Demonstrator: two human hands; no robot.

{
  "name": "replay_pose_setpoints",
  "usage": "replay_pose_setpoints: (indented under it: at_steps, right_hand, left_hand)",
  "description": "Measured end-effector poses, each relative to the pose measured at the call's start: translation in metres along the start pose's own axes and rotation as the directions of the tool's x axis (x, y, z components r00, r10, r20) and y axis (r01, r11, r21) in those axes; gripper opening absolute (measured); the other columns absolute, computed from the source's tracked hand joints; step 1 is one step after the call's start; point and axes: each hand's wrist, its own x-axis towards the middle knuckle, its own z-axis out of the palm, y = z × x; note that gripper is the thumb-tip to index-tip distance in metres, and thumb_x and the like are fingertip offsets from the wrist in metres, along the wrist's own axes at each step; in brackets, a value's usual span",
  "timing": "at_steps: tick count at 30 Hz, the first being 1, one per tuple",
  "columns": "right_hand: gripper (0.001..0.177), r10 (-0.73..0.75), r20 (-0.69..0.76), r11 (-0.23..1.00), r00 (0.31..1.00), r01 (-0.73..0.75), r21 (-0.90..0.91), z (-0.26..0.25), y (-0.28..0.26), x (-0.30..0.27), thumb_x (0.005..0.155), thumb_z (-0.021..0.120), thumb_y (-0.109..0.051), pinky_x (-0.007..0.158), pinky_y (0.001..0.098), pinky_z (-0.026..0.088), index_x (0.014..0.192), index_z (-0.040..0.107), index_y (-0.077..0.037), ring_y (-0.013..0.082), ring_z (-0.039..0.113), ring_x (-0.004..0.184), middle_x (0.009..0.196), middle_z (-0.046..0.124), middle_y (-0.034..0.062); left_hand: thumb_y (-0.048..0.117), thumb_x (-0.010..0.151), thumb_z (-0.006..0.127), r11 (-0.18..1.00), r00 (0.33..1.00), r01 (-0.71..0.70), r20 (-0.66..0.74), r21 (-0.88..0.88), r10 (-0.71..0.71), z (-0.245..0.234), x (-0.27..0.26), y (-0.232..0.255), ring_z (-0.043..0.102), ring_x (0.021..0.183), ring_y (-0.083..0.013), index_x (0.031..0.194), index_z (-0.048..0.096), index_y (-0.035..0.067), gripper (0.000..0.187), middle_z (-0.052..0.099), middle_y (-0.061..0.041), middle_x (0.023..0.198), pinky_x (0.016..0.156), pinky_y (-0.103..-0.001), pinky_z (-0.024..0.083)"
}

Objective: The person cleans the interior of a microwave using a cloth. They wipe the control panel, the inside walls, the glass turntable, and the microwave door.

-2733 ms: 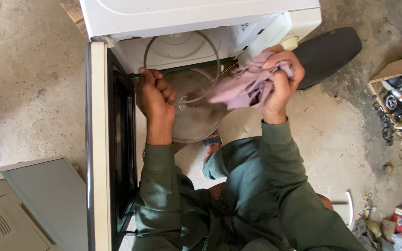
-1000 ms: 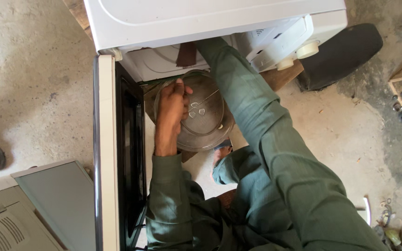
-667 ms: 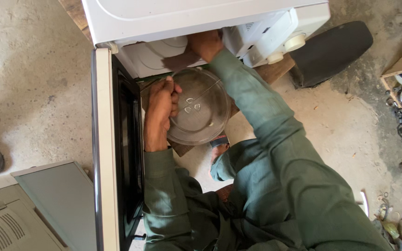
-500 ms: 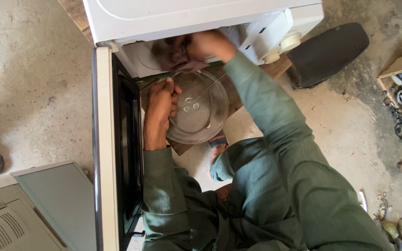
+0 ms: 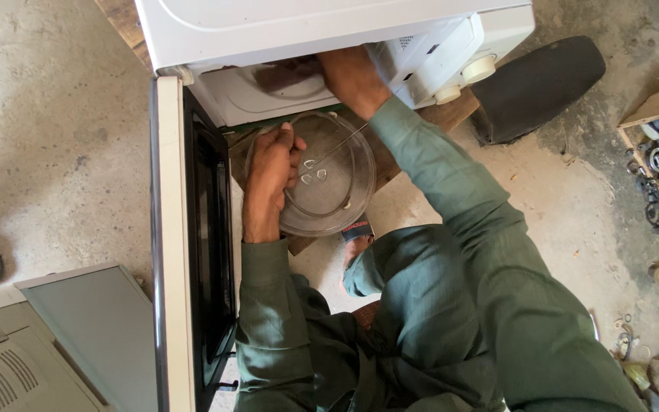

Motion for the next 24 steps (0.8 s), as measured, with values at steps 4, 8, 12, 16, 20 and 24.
replay_pose_setpoints:
  at_steps: [4, 8, 12, 16, 20, 24]
  right_hand:
    - [0.02, 0.168, 0.079, 0.983, 0.983, -0.161, -0.088, 0.038, 0.035, 0.016, 0.099, 0.061, -0.005, 0.095, 0.0522, 0.053, 0.117, 0.07, 0.0, 0.0405, 0.068, 0.104, 0.112, 0.071, 0.0228]
    - [0.021, 0.304, 0.218, 0.952, 0.927, -0.301, -0.051, 0.048, 0.051, 0.033, 0.099, 0.061, -0.006, 0.094, 0.0505, 0.053, 0.117, 0.07, -0.002, 0.039, 0.069, 0.103, 0.112, 0.071, 0.0217]
    - [0.021, 0.333, 0.315, 0.937, 0.889, -0.348, -0.007, 0.055, 0.038, 0.052, 0.099, 0.062, -0.007, 0.093, 0.0488, 0.054, 0.118, 0.071, -0.003, 0.0375, 0.069, 0.103, 0.112, 0.072, 0.0206]
    - [0.021, 0.318, 0.343, 0.936, 0.884, -0.35, 0.035, 0.066, 0.018, 0.08, 0.1, 0.062, -0.009, 0.092, 0.0472, 0.054, 0.118, 0.072, -0.005, 0.036, 0.07, 0.102, 0.112, 0.072, 0.0195]
    - [0.022, 0.242, 0.333, 0.949, 0.911, -0.295, 0.116, 0.055, -0.001, 0.095, 0.1, 0.062, -0.01, 0.091, 0.0455, 0.055, 0.118, 0.073, -0.006, 0.0344, 0.07, 0.102, 0.112, 0.073, 0.0184]
    - [0.022, -0.035, 0.321, 0.93, 0.946, -0.087, 0.357, 0.032, -0.046, 0.087, 0.1, 0.062, -0.012, 0.09, 0.0438, 0.055, 0.119, 0.073, -0.008, 0.0329, 0.071, 0.101, 0.113, 0.073, 0.0173]
  left_hand:
    - [0.036, 0.109, 0.045, 1.0, 1.0, -0.007, 0.015, -0.021, 0.007, 0.003, -0.002, 0.001, 0.023, 0.042, -0.0037, 0.081, 0.056, 0.007, 0.042, 0.035, 0.008, 0.054, 0.037, -0.026, 0.018]
    - [0.037, 0.109, 0.045, 0.999, 0.999, -0.034, 0.004, 0.009, 0.034, 0.003, -0.005, 0.003, 0.026, 0.042, -0.0036, 0.08, 0.057, 0.007, 0.043, 0.037, 0.007, 0.054, 0.037, -0.025, 0.02]
    - [0.036, 0.108, 0.046, 0.999, 0.999, -0.037, -0.001, 0.009, 0.037, 0.006, -0.007, 0.004, 0.027, 0.042, -0.0034, 0.081, 0.058, 0.007, 0.042, 0.038, 0.007, 0.055, 0.037, -0.025, 0.019]
    - [0.037, 0.108, 0.046, 0.999, 0.999, -0.035, 0.009, -0.008, 0.035, 0.003, -0.006, 0.003, 0.027, 0.043, -0.0036, 0.081, 0.058, 0.007, 0.042, 0.037, 0.006, 0.055, 0.038, -0.025, 0.02]
    - [0.037, 0.108, 0.047, 0.999, 0.999, -0.036, -0.002, -0.006, 0.036, 0.0, -0.003, 0.003, 0.026, 0.042, -0.0042, 0.082, 0.058, 0.006, 0.042, 0.037, 0.006, 0.055, 0.038, -0.025, 0.02]
    - [0.036, 0.107, 0.047, 0.999, 0.999, 0.012, -0.032, -0.036, -0.013, 0.002, -0.002, 0.006, 0.029, 0.044, -0.0048, 0.095, 0.058, 0.006, 0.034, 0.04, 0.005, 0.058, 0.039, -0.025, 0.022]
